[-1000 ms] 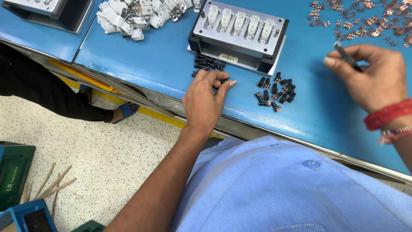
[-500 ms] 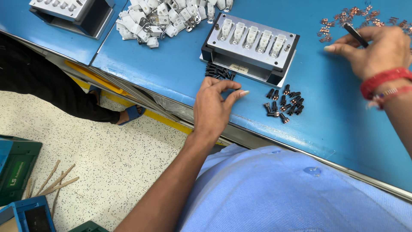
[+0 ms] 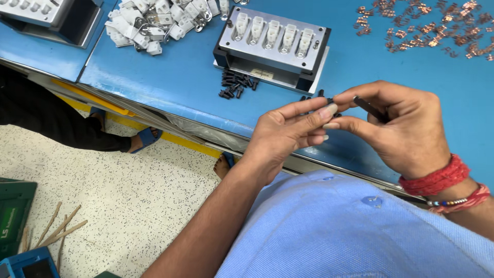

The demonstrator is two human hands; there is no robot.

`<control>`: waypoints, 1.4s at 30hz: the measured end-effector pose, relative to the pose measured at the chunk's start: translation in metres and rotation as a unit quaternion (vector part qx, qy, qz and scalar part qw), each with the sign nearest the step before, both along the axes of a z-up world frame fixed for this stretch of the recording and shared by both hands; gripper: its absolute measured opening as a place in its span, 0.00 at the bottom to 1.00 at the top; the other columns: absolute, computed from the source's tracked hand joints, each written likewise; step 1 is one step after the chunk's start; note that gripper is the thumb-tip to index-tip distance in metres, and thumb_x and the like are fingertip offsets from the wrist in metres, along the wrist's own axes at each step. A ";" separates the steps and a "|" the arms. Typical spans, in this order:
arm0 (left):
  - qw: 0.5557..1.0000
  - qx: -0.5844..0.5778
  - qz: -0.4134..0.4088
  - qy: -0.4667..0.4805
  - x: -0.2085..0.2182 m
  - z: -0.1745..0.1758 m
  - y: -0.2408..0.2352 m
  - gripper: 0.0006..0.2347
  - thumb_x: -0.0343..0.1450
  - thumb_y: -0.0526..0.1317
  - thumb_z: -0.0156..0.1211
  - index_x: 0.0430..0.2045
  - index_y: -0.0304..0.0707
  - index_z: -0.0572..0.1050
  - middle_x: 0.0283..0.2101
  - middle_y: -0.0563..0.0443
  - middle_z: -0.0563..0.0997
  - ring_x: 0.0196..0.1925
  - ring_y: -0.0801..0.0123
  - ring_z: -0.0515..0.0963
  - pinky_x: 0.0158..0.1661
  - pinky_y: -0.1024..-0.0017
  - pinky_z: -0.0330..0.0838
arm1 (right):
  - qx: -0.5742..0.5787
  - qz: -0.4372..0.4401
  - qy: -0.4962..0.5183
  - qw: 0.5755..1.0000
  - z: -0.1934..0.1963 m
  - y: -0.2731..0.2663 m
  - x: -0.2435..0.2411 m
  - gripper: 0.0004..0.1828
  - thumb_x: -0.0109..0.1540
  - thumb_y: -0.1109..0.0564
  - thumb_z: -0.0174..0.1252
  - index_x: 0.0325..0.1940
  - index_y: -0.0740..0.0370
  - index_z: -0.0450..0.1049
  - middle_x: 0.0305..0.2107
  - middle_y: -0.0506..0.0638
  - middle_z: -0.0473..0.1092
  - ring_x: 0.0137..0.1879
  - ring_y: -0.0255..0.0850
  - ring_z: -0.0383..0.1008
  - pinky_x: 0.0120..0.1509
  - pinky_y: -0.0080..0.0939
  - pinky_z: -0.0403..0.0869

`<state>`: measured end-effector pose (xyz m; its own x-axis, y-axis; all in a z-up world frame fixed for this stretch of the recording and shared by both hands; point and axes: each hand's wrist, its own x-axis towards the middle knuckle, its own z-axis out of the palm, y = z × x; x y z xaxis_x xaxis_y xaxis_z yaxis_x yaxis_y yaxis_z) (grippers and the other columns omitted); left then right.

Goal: The person assembles small electrical components by inserting copper and black cylindrical parts into white plastic housings using tweezers. The person places the assembled units into a metal fixture and continues the process with additional components from piles on the table.

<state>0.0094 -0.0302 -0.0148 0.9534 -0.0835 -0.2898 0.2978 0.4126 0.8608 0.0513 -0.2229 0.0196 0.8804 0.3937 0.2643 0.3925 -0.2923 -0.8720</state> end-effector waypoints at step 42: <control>0.726 0.655 0.196 -0.072 0.035 0.001 0.059 0.12 0.65 0.47 0.72 0.35 0.42 0.80 0.32 0.54 0.79 0.34 0.63 0.80 0.37 0.61 0.74 | -0.089 -0.069 0.016 0.994 -0.057 -0.032 0.053 0.17 0.54 0.49 0.75 0.39 0.62 0.81 0.34 0.47 0.79 0.38 0.33 0.77 0.44 0.37 0.76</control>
